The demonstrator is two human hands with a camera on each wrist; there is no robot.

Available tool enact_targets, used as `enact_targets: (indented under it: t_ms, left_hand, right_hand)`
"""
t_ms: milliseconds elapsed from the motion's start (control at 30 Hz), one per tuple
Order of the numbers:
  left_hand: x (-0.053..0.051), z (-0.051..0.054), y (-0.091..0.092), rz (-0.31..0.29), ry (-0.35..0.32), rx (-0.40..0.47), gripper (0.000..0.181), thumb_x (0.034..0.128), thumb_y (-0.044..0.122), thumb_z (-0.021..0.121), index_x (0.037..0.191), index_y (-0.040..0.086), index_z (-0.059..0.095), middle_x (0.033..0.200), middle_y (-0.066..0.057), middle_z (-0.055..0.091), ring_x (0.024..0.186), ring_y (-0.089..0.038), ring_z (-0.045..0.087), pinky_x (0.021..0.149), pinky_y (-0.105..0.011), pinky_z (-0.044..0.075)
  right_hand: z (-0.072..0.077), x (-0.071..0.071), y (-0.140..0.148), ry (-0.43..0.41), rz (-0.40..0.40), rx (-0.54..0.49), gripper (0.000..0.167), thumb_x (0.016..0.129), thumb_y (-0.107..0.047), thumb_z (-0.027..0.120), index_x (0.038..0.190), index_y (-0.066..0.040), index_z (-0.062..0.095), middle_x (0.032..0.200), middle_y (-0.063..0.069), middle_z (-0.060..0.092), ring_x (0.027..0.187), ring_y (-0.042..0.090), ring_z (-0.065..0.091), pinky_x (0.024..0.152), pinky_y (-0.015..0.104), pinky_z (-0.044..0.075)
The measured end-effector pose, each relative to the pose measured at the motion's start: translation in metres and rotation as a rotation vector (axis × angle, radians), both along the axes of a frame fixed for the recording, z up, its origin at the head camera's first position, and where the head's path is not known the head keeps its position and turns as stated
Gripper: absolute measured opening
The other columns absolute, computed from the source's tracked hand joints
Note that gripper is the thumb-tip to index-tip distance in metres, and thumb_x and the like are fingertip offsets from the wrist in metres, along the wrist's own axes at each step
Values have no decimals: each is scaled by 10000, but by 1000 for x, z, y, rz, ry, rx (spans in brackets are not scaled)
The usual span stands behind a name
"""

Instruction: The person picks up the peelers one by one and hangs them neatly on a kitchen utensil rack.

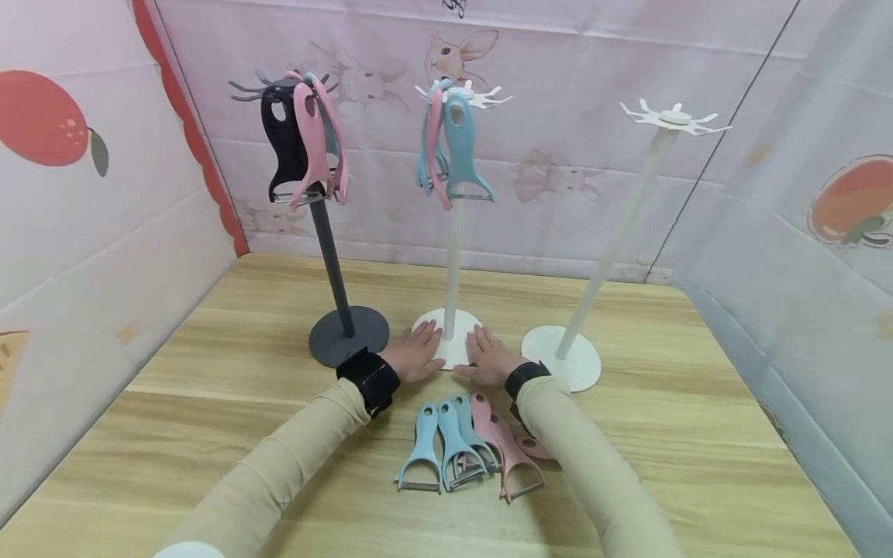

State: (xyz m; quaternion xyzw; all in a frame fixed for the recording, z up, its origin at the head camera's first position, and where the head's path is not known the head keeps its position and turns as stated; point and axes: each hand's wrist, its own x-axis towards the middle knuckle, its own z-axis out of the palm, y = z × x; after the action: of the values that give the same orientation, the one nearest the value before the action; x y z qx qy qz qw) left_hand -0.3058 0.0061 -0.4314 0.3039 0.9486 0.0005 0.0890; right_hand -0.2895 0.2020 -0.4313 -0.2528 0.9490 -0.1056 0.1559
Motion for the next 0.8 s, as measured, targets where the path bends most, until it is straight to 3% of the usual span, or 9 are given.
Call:
enact_targets:
  t_ms: [233,433,667,800]
  left_hand:
    - [-7,-7,3,-6,-109,-48,640,967,438,327,1457,63,157,1494,-191,88,1371,-286,75,1086,-360,147]
    - [-10,-11,1,-35,-170,-76,673,958,456,336,1458,52,137,1490,-223,28,1371,-310,20,1092,-353,106]
    - [-8,-15,-1,-22,-211,-38,728,943,478,355,1458,35,92,1490,-220,-34,1370,-305,-33,1095,-368,78]
    - [-10,-18,1,-19,-212,-36,739,939,494,352,1458,35,94,1491,-218,-27,1370,-304,-33,1095,-361,84]
  right_hand:
    - [34,36,39,34,-30,-54,672,934,-342,479,1369,122,260,1410,339,189,1309,443,165,1043,506,183]
    - [51,79,71,186,2,-65,526,893,-254,572,1225,142,473,1204,291,513,1108,410,491,929,488,375]
    - [49,127,85,159,16,-83,467,834,-291,644,1141,55,579,1072,184,619,946,324,599,798,454,470]
    - [40,143,81,225,75,-20,391,748,-283,719,1028,-19,651,943,59,644,831,192,604,717,362,495]
